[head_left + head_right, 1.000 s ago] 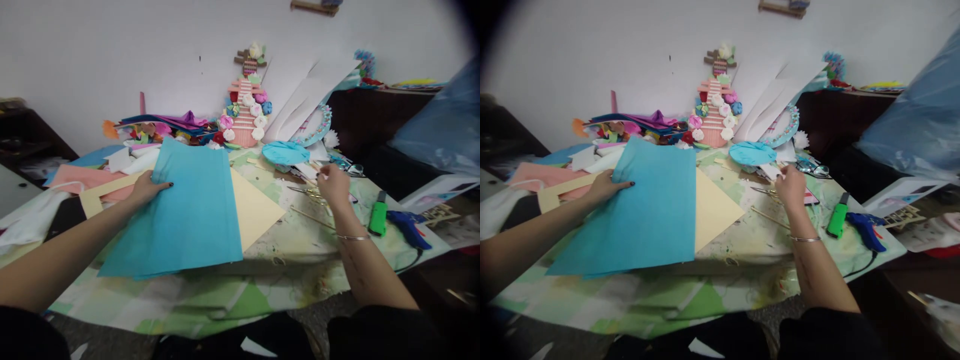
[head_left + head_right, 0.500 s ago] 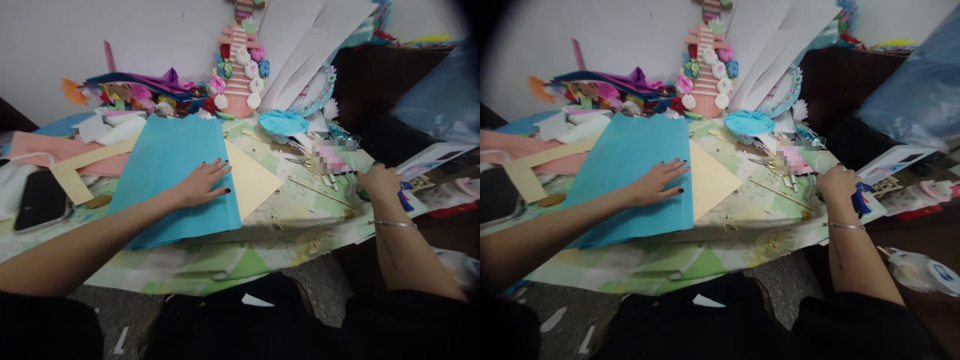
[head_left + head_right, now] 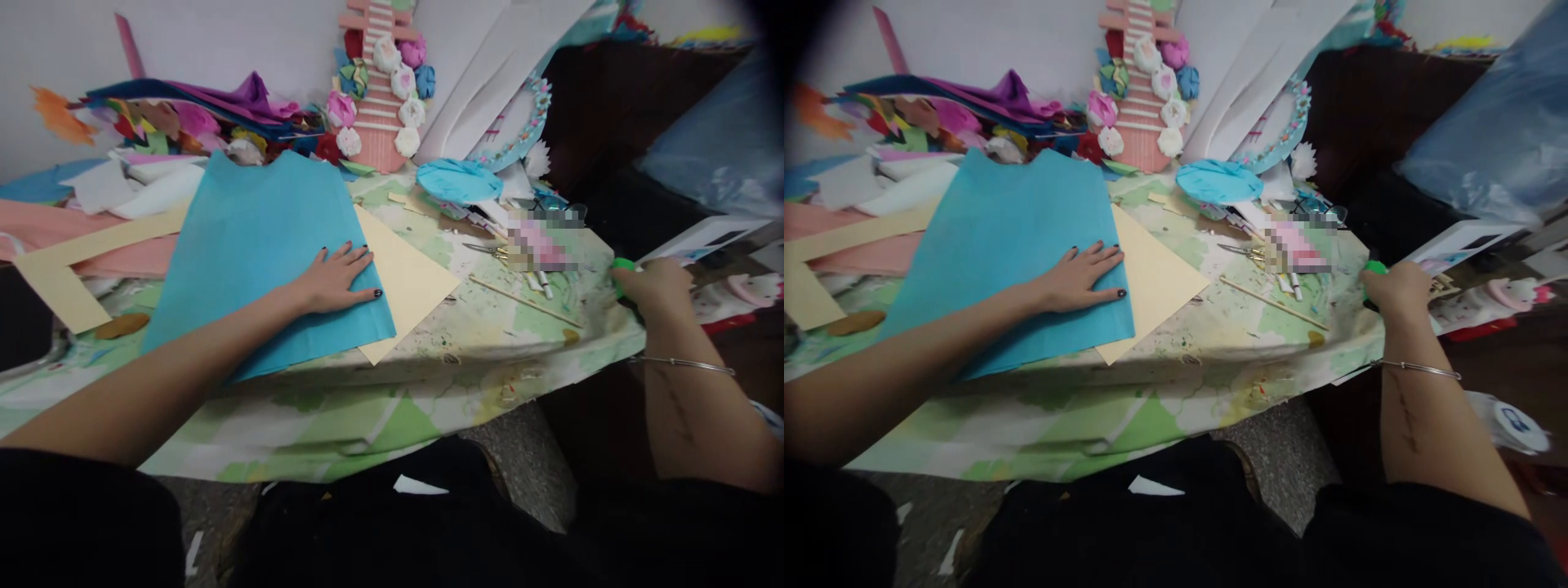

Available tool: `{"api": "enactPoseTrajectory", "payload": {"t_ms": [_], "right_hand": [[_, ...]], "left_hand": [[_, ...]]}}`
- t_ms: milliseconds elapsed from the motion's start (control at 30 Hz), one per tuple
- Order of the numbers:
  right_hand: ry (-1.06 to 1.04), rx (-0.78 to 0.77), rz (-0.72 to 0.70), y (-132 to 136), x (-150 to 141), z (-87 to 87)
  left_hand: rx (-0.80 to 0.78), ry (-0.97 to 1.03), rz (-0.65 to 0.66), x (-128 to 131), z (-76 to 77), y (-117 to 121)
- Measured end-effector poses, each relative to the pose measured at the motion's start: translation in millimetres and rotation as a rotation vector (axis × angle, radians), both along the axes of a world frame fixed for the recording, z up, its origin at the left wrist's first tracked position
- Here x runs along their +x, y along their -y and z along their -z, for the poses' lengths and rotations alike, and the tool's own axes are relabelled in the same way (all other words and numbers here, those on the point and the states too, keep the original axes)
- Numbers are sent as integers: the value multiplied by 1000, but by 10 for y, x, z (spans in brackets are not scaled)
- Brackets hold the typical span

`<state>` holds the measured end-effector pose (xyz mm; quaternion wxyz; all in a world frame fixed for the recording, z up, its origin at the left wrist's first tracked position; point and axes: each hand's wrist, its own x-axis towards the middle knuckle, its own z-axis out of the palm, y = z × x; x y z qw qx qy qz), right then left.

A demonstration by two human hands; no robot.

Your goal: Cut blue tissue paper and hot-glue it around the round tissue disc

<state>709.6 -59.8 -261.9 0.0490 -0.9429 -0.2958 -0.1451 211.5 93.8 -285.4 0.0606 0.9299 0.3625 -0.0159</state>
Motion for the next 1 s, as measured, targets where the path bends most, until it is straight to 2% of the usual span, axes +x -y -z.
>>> {"api": "enactPoseTrajectory", "payload": {"t_ms": [200, 333, 567, 1000], "right_hand": [[-136, 98, -9, 151, -111, -28], [-125, 106, -41, 226, -141, 20], [-98, 154, -62, 287, -40, 67], [-163, 140, -87, 295, 101, -158]], "left_hand": [[45, 59, -26, 125, 0, 47], [106, 18, 4, 129, 95, 83], [194, -2, -8, 137, 227, -6], [219, 56, -20, 134, 286, -24]]}}
